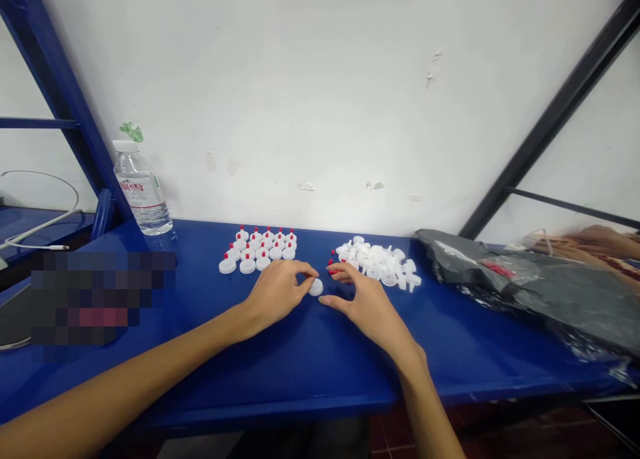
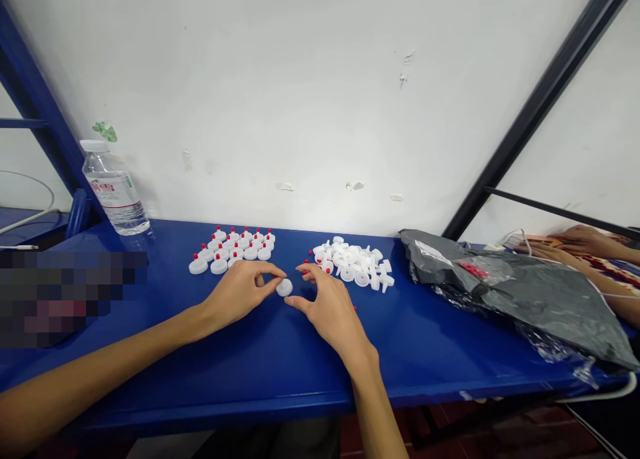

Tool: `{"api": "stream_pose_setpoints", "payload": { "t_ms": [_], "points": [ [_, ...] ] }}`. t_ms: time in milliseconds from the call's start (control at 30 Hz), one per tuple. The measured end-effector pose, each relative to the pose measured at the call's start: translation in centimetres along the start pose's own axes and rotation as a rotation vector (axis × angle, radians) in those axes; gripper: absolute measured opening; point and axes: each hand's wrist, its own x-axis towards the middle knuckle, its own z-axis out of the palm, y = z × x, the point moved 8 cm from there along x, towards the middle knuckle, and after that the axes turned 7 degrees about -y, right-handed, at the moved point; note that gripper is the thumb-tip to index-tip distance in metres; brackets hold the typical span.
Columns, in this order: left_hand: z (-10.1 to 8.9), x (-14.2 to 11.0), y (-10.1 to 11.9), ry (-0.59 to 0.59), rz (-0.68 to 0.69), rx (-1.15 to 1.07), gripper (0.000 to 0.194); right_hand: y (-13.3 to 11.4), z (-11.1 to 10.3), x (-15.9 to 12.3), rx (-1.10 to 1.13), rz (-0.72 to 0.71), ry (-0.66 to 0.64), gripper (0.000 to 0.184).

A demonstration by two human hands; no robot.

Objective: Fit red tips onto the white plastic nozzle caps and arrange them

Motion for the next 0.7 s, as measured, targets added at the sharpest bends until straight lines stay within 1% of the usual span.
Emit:
{"api": "stream_pose_setpoints", "payload": {
  "t_ms": [67, 100, 200, 267, 333, 400, 500, 600, 700],
  "points": [
    [-0.2, 0.2, -0.2, -0.005, 0.032, 0.139, 0.023, 0.3, -0.2, 0.1, -0.015, 0.004, 0.025, 0.050],
    [-0.2, 0.4, -0.4, -0.015, 0.040, 0.168, 0.024, 0.4, -0.3, 0.1, -0.022, 0.007, 0.034, 0.048],
    [-0.1, 0.9, -1.2, -0.045, 0.030, 0.132, 0.021, 0.4, -0.3, 0.1, -0.025, 0.006, 0.048, 0.043],
    [-0.4, 1.2, -1.7, -0.044, 0.030, 0.117, 0.019, 0.3, -0.4, 0.0, -0.016, -0.002, 0.053, 0.041],
    [-0.9, 1.5, -2.1, -0.024, 0.040, 0.160, 0.019, 0.2, -0.5, 0.0, -0.009, -0.009, 0.059, 0.040],
    [-1.5, 1.9, -2.5, -0.013, 0.038, 0.249, 0.021, 0.2, -0.5, 0.0, -0.007, -0.014, 0.059, 0.038],
    [-2.3, 2.3, -3.4, -0.032, 0.003, 0.348, 0.024, 0.3, -0.6, 0.1, -0.012, -0.018, 0.055, 0.033],
    [-2.9, 2.6, -4.0, -0.056, 0.010, 0.368, 0.026, 0.4, -0.6, 0.1, -0.009, -0.016, 0.060, 0.031],
    [-3.3, 2.7, -4.3, -0.042, 0.011, 0.408, 0.027, 0.4, -0.6, 0.1, -0.007, -0.011, 0.058, 0.029]
  ]
}}
